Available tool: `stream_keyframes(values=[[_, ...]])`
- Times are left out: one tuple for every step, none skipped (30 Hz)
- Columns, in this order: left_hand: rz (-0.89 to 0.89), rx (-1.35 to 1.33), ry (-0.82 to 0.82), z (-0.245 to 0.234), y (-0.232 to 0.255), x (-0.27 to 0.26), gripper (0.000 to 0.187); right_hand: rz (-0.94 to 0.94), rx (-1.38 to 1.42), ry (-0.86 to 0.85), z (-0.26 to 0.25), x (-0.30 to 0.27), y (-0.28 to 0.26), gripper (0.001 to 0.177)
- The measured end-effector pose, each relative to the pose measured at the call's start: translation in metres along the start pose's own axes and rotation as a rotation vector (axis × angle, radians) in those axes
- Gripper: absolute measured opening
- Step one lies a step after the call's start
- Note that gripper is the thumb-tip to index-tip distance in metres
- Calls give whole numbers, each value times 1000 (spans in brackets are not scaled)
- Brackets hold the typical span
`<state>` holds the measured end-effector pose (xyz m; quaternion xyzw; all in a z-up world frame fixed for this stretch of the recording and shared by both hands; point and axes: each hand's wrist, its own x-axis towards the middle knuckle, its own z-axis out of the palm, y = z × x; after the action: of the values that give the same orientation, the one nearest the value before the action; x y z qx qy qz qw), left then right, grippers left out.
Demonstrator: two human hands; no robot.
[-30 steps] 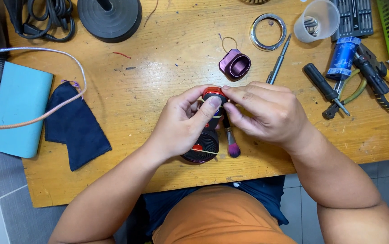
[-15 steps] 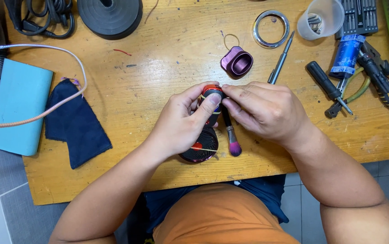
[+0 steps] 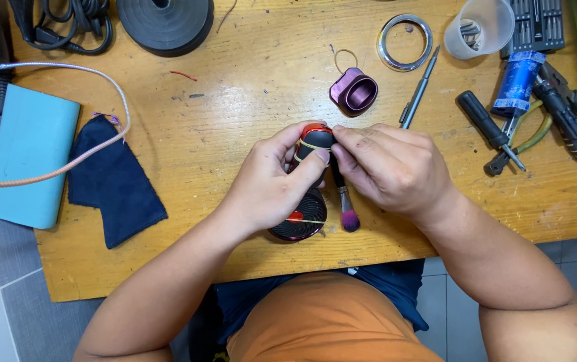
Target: Repairing and assembling a handheld electric fan on a workbench by connecting the fan head to the handle.
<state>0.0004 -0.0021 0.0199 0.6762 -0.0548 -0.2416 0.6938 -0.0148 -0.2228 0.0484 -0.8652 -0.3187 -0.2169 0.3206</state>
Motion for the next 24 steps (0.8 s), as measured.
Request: stream_keyframes(values=[[-1,0,0,0,-1,0,44,1,1,0,1,0,-2,17],[-7,-9,1,0,-1,0,44,-5,-11,8,2,0,-3,16],[-12,-18,2,0,-2,1,44,-12,-24,17,3,1,-4,15],[-11,-18,2,0,-2,1,44,-13,-25,17,3,3,-6,15],[-15,-34,4,0,-2,0,43,-27,-24,40,4,5,-9,15],[-19,-50,7,0,-3,0,43,-40,-23,64,4,7,-11,14],[-19,-51,7,0,-2,0,43,-41,-22,63,5,7,-12,14],[-16,-50,8,-1,-1,0,42,-42,-31,62,5,7,-12,14],[-11,-49,8,-1,0,0,41,-44,-40,61,5,8,-13,13],[-10,-49,8,-1,1,0,41,-45,-41,62,5,8,-13,13],[-8,-51,6,-1,2,0,39,-42,-39,67,6,8,-14,13],[-7,-54,3,-2,4,0,38,-39,-37,73,6,8,-15,12],[-6,-54,3,-2,2,1,38,-40,-38,73,7,8,-14,12],[-7,-57,1,-2,0,1,36,-41,-43,76,7,7,-14,12],[-9,-60,-1,-2,-1,1,34,-41,-47,79,8,6,-14,12],[-10,-60,0,-2,-1,1,34,-41,-46,78,9,7,-15,12],[-13,-63,-5,-2,0,1,31,-37,-16,82,9,8,-16,13],[-16,-67,-9,-1,1,1,29,-32,15,86,9,9,-17,14],[-16,-67,-8,-1,-1,2,29,-33,15,86,11,7,-15,14],[-11,-65,-13,-1,-3,3,27,-23,37,98,14,5,-14,15],[-7,-63,-19,-1,-5,3,25,-12,60,111,16,3,-12,16],[-8,-63,-19,-2,-5,3,25,-11,61,111,16,2,-12,16],[2,-78,-34,-2,-4,3,23,10,99,107,16,1,-11,15],[13,-93,-50,-3,-4,3,21,30,137,102,16,1,-10,15]])
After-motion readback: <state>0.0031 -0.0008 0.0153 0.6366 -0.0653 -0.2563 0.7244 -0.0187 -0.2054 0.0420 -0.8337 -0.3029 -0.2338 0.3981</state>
